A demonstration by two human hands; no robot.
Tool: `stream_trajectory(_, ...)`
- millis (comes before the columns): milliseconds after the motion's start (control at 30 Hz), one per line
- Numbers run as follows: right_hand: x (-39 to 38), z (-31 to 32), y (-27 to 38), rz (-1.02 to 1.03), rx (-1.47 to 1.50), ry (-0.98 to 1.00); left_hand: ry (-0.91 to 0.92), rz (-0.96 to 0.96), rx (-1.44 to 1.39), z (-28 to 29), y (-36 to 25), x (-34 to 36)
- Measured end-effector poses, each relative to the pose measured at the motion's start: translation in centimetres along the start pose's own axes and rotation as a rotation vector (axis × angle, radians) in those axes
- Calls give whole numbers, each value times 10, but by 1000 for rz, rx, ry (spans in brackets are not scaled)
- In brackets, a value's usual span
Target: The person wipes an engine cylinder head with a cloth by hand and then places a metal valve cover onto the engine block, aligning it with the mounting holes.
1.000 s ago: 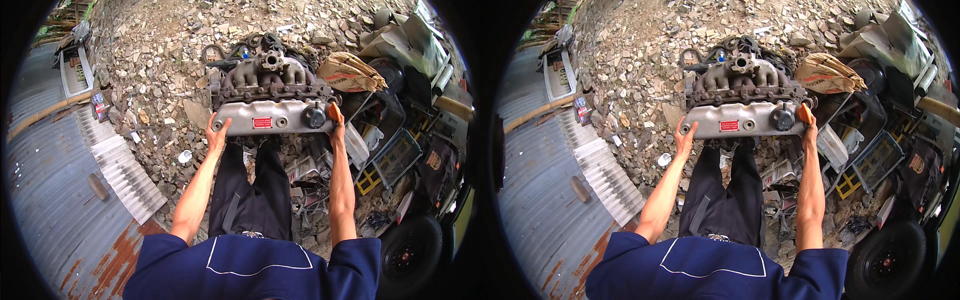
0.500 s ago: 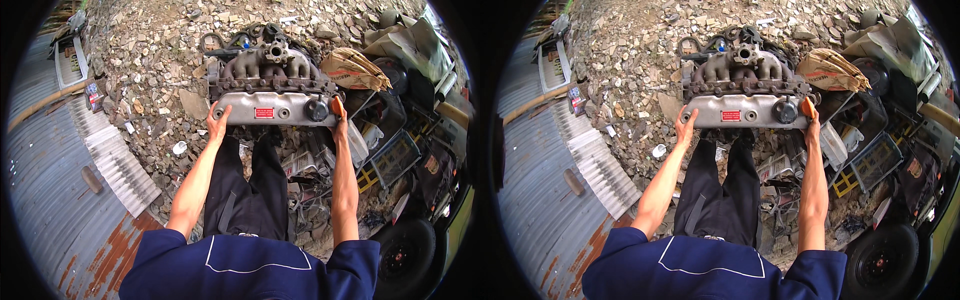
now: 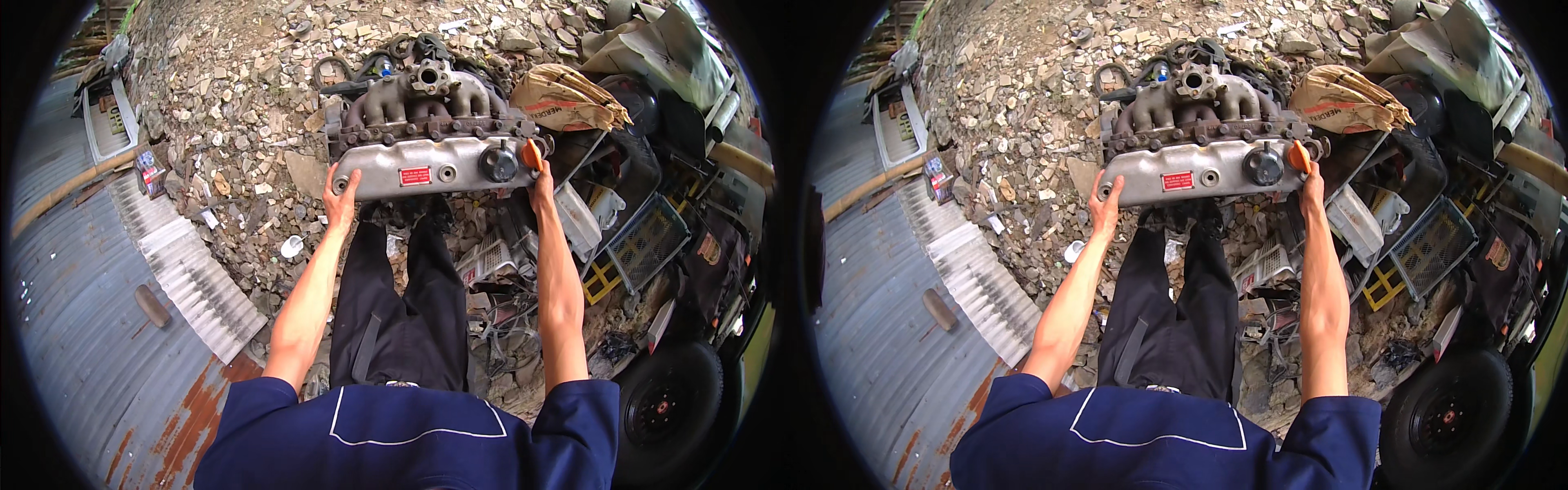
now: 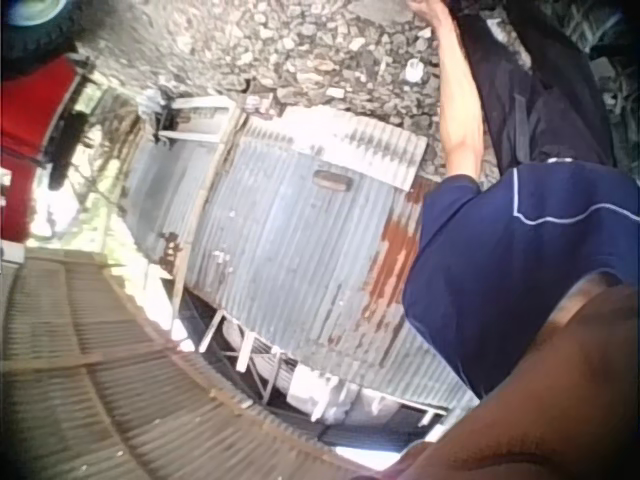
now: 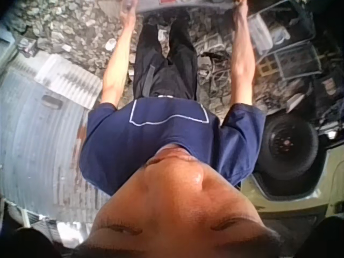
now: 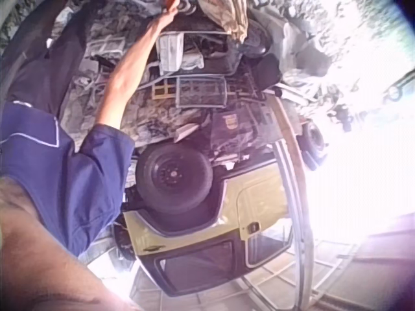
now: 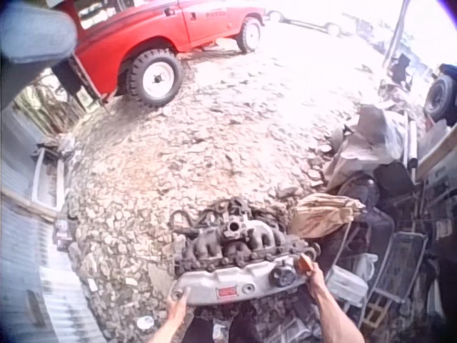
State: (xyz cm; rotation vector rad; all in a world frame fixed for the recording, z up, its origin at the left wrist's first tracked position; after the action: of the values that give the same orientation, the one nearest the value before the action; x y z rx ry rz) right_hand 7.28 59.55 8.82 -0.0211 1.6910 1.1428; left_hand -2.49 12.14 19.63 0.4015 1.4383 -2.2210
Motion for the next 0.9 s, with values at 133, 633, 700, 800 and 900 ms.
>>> stream_trajectory(133,26,7,-15,135,-72,-41,-3,26,7,-4,-3,2)
stream_trajectory(633,-4,-20,23,-113,-160,2,37,-68,53,4,-7,2)
stream_trajectory(700,1,-14,18,-130,-136,13,45,-77,47,3,-14,-1)
stream_trajectory(800,0,-18,14,-133,-85,18,50,-79,48,6,-10,-3)
stream_trajectory(900,0,-15,12,-116,-83,17,79,-76,35,5,-14,-5)
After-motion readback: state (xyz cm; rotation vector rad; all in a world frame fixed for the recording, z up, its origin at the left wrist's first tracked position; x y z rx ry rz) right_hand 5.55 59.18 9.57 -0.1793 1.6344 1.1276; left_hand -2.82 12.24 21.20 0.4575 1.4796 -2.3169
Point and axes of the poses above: each hand's wrist, its own x-axis towards the middle knuckle, its own z-axis out of the back of the hand, y = z × x, the point moved 1 cm from there along x, towards the middle knuckle, and after that the axes turned 3 degrees about x, right-handed, at the moved point
